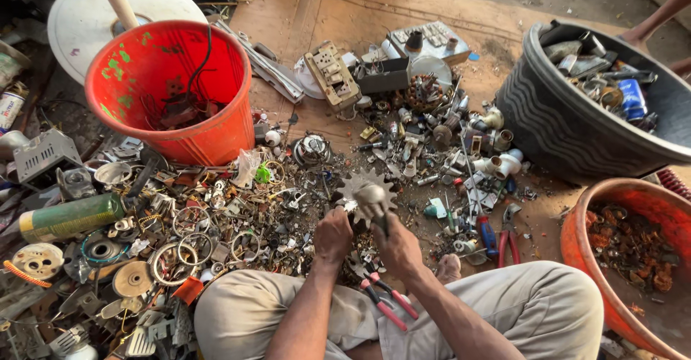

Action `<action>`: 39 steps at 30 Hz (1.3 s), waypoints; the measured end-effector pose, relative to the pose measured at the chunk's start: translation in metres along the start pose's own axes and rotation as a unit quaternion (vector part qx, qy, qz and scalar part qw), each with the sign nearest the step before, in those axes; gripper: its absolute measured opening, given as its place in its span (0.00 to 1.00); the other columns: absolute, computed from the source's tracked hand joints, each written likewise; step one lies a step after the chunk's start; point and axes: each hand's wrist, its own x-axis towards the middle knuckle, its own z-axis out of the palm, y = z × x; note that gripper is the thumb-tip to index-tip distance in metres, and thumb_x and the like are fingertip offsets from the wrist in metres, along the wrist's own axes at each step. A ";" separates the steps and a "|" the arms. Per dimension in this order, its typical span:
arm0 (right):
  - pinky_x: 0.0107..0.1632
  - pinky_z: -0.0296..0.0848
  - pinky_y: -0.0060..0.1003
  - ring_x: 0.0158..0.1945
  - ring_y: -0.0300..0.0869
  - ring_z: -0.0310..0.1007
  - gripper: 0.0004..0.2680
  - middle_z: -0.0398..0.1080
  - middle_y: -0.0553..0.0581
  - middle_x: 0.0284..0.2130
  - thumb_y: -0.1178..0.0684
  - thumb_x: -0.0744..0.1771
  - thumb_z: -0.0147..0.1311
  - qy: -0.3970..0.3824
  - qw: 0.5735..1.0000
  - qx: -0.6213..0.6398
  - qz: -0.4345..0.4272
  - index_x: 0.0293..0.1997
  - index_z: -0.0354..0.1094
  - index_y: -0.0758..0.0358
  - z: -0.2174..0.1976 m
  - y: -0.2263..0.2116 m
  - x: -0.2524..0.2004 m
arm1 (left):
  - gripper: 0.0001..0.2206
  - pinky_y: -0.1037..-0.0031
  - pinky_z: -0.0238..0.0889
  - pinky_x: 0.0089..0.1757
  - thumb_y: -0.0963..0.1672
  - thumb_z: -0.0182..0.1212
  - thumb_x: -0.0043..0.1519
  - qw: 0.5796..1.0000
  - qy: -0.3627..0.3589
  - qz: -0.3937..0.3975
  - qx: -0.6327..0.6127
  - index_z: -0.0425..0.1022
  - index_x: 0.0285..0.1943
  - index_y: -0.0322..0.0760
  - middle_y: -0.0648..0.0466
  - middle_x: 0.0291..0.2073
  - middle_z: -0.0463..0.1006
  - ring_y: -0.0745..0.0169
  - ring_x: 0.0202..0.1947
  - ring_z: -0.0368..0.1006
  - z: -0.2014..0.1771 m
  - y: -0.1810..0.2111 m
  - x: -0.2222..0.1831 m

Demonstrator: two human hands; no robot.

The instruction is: The person sits on the floor surrounded by scrap metal and uses a hammer and pliers to dismantle a metal gear-like component. They repeatedly strike the object with the hammer and use pliers to pull out small metal pieces, which are then discarded into a nearby red bucket.

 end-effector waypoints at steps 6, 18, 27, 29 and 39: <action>0.40 0.74 0.48 0.35 0.52 0.79 0.15 0.77 0.63 0.31 0.41 0.69 0.50 0.006 0.998 0.061 0.028 0.55 0.66 0.60 -0.006 0.002 -0.005 | 0.15 0.69 0.67 0.17 0.40 0.41 0.70 1.000 0.013 -0.008 0.022 0.74 0.35 0.31 0.42 0.25 0.79 0.55 0.19 0.76 0.000 0.000 -0.001; 0.37 0.74 0.49 0.32 0.52 0.79 0.15 0.76 0.64 0.29 0.41 0.69 0.50 -0.019 0.998 0.036 0.044 0.53 0.65 0.61 -0.002 -0.005 -0.011 | 0.12 0.72 0.68 0.14 0.38 0.45 0.70 0.998 0.019 0.023 0.049 0.76 0.39 0.27 0.40 0.24 0.78 0.60 0.15 0.74 0.007 -0.007 0.000; 0.39 0.75 0.51 0.33 0.53 0.79 0.15 0.76 0.63 0.31 0.39 0.69 0.47 -0.027 0.997 0.018 0.076 0.53 0.66 0.60 0.007 0.011 -0.009 | 0.09 0.71 0.72 0.18 0.37 0.48 0.67 0.995 0.028 0.039 0.091 0.75 0.39 0.25 0.39 0.26 0.79 0.54 0.20 0.78 0.008 -0.005 -0.001; 0.41 0.74 0.52 0.35 0.55 0.78 0.16 0.76 0.64 0.31 0.39 0.69 0.48 -0.006 0.998 0.008 0.059 0.53 0.67 0.60 0.011 0.017 -0.004 | 0.09 0.71 0.73 0.18 0.37 0.48 0.68 0.994 0.046 0.053 0.083 0.75 0.40 0.25 0.38 0.26 0.80 0.53 0.21 0.79 0.008 -0.010 0.004; 0.42 0.73 0.50 0.36 0.55 0.80 0.17 0.77 0.64 0.32 0.39 0.69 0.49 -0.014 0.998 0.024 0.050 0.54 0.66 0.62 0.005 0.003 -0.011 | 0.09 0.66 0.73 0.23 0.38 0.46 0.66 0.993 0.066 0.071 0.069 0.74 0.37 0.29 0.40 0.26 0.80 0.50 0.23 0.79 0.006 -0.004 -0.010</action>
